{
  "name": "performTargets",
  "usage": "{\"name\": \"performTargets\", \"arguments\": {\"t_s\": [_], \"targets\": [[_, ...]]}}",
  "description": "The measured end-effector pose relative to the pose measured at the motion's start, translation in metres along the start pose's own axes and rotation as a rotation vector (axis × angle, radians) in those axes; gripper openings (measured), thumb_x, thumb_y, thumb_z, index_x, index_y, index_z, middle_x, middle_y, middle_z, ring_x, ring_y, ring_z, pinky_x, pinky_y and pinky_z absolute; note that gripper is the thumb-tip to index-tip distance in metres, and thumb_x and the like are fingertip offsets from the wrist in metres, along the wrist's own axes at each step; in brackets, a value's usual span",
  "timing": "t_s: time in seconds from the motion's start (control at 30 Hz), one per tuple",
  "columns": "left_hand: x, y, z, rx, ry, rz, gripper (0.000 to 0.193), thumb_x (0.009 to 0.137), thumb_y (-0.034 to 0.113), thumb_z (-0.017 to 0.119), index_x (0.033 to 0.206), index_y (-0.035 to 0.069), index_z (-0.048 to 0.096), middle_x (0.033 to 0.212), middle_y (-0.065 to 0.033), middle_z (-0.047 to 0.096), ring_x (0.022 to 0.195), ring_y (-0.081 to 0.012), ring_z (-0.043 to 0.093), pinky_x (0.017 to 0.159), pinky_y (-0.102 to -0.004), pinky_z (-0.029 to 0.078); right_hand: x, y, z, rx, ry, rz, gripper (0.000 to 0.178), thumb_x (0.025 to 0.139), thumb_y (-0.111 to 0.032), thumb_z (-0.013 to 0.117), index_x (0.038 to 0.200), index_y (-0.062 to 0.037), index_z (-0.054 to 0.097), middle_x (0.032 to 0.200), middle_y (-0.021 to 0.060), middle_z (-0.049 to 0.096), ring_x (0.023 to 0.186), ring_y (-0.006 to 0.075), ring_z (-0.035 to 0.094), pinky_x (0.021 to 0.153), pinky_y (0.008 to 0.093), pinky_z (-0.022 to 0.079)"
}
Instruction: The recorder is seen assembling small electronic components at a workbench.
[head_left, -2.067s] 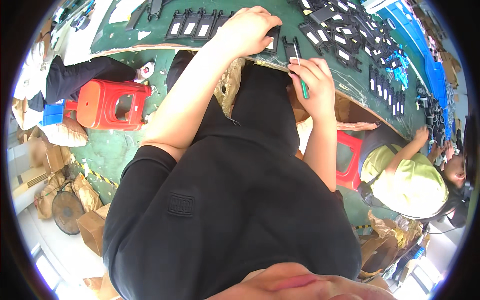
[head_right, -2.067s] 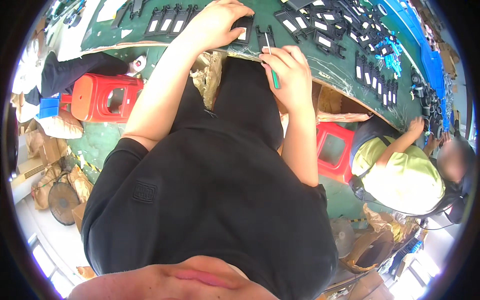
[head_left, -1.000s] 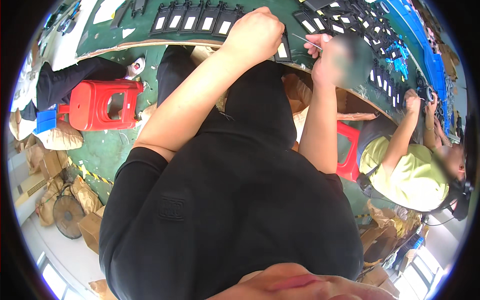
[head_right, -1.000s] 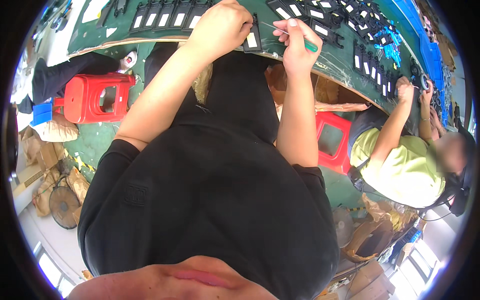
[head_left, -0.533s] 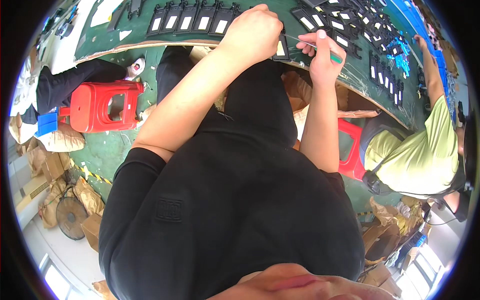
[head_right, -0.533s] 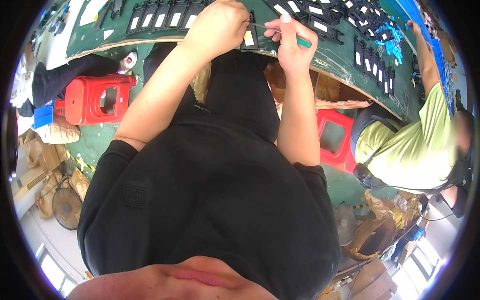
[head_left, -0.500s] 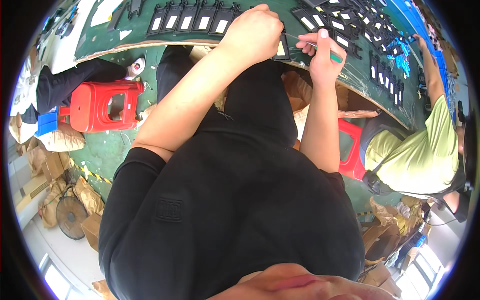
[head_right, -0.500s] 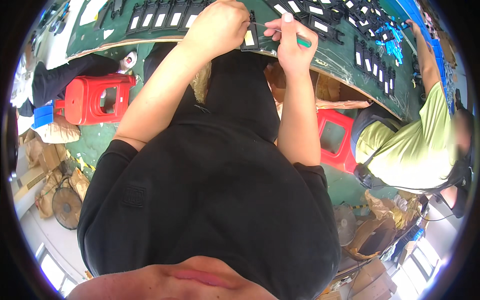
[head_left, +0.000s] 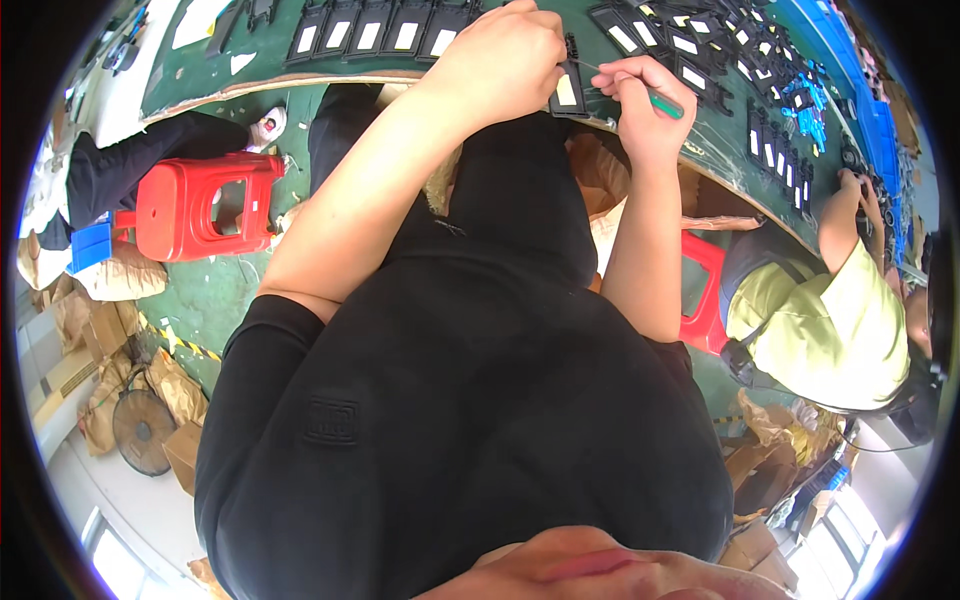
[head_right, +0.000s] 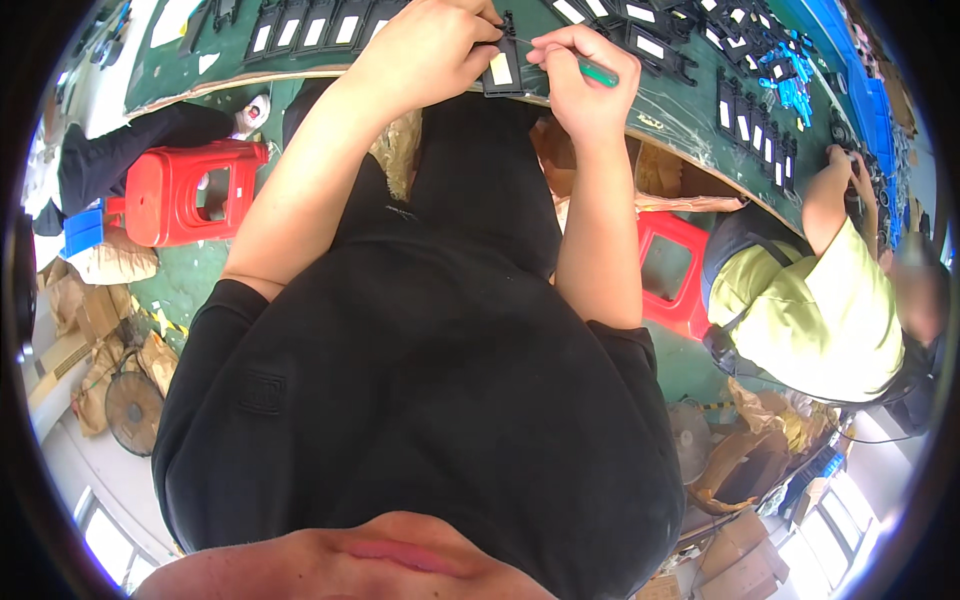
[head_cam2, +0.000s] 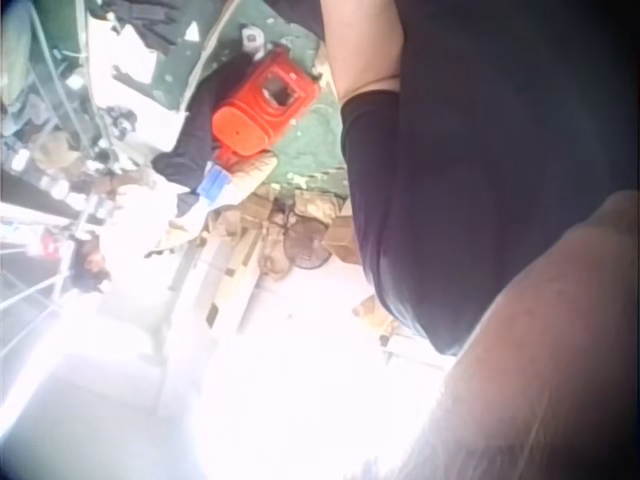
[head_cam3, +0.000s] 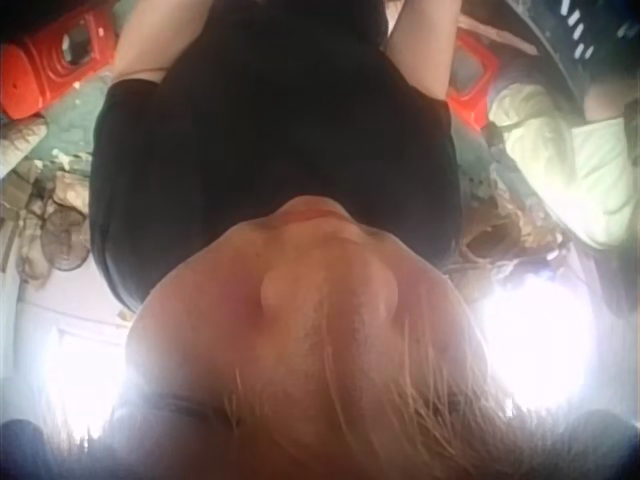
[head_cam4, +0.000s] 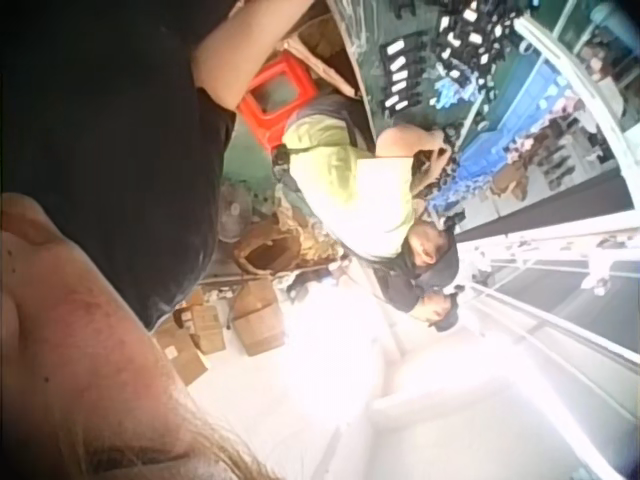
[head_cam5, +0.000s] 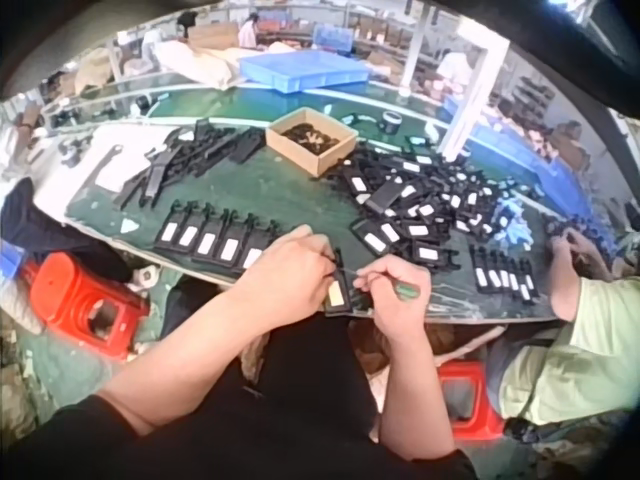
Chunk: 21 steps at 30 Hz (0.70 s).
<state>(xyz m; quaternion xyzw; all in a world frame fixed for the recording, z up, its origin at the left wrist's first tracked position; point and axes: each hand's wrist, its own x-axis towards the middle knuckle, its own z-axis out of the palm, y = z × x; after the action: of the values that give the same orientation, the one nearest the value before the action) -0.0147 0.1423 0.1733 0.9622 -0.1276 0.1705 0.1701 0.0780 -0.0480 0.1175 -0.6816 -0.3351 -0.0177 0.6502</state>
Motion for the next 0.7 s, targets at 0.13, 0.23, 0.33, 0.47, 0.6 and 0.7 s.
{"name": "performTargets", "arguments": {"t_s": [0.13, 0.23, 0.33, 0.47, 0.6, 0.7], "targets": [[-0.0012, -0.0028, 0.004, -0.025, 0.01, -0.006, 0.015, 0.086, 0.014, 0.068, 0.081, 0.002, 0.076, 0.093, -0.0147, 0.07, 0.098, -0.0318, 0.065, 0.098, -0.0415, 0.049, 0.0001, -0.0029, 0.0017, -0.01, 0.002, 0.001, 0.017, 0.094, 0.005, 0.059, 0.091, 0.0059, 0.076, 0.084, 0.0085, 0.076, 0.077, 0.0149, 0.076, 0.072, 0.0263, 0.059], [-0.002, -0.0007, 0.0029, -0.022, 0.004, -0.042, 0.015, 0.086, 0.014, 0.068, 0.081, 0.002, 0.076, 0.094, -0.0144, 0.07, 0.099, -0.0322, 0.065, 0.097, -0.0416, 0.05, -0.0008, -0.0053, 0.0027, -0.038, 0.021, 0.007, 0.017, 0.095, 0.004, 0.059, 0.09, 0.0059, 0.076, 0.083, 0.0085, 0.077, 0.077, 0.0145, 0.076, 0.071, 0.0259, 0.059], [-0.0024, -0.0016, 0.0045, -0.026, 0.041, -0.034, 0.015, 0.086, 0.014, 0.069, 0.081, 0.002, 0.077, 0.095, -0.0142, 0.07, 0.1, -0.0323, 0.065, 0.097, -0.0417, 0.05, -0.0011, -0.0069, 0.0041, -0.07, 0.017, 0.02, 0.023, 0.096, 0.001, 0.053, 0.094, 0.0077, 0.075, 0.084, 0.0122, 0.077, 0.076, 0.0145, 0.071, 0.072, 0.0258, 0.054], [0.0008, 0.0012, -0.0019, -0.013, -0.024, -0.043, 0.015, 0.086, 0.014, 0.069, 0.081, 0.002, 0.076, 0.095, -0.0145, 0.07, 0.1, -0.0323, 0.065, 0.098, -0.0417, 0.05, -0.0007, -0.004, 0.0032, -0.047, 0.02, 0.011, 0.018, 0.095, 0.003, 0.059, 0.09, 0.0054, 0.076, 0.082, 0.008, 0.077, 0.078, 0.0135, 0.076, 0.072, 0.0252, 0.059], [-0.0007, 0.0006, -0.0007, -0.004, -0.013, -0.03, 0.015, 0.085, 0.014, 0.069, 0.08, 0.002, 0.076, 0.094, -0.0145, 0.07, 0.099, -0.0327, 0.065, 0.098, -0.042, 0.05, -0.0004, -0.0043, 0.0044, -0.044, 0.015, 0.014, 0.018, 0.095, 0.004, 0.058, 0.089, 0.0056, 0.076, 0.082, 0.0083, 0.077, 0.078, 0.0131, 0.076, 0.073, 0.0255, 0.059], [-0.0017, 0.0003, -0.0004, -0.008, 0.001, -0.032, 0.015, 0.085, 0.014, 0.069, 0.079, 0.002, 0.075, 0.094, -0.0146, 0.069, 0.099, -0.0332, 0.065, 0.097, -0.0422, 0.05, 0.0004, -0.0023, 0.0065, -0.053, 0.025, -0.005, 0.02, 0.094, 0.002, 0.057, 0.087, 0.0055, 0.075, 0.079, 0.0086, 0.076, 0.074, 0.0127, 0.074, 0.07, 0.0257, 0.059]]}}
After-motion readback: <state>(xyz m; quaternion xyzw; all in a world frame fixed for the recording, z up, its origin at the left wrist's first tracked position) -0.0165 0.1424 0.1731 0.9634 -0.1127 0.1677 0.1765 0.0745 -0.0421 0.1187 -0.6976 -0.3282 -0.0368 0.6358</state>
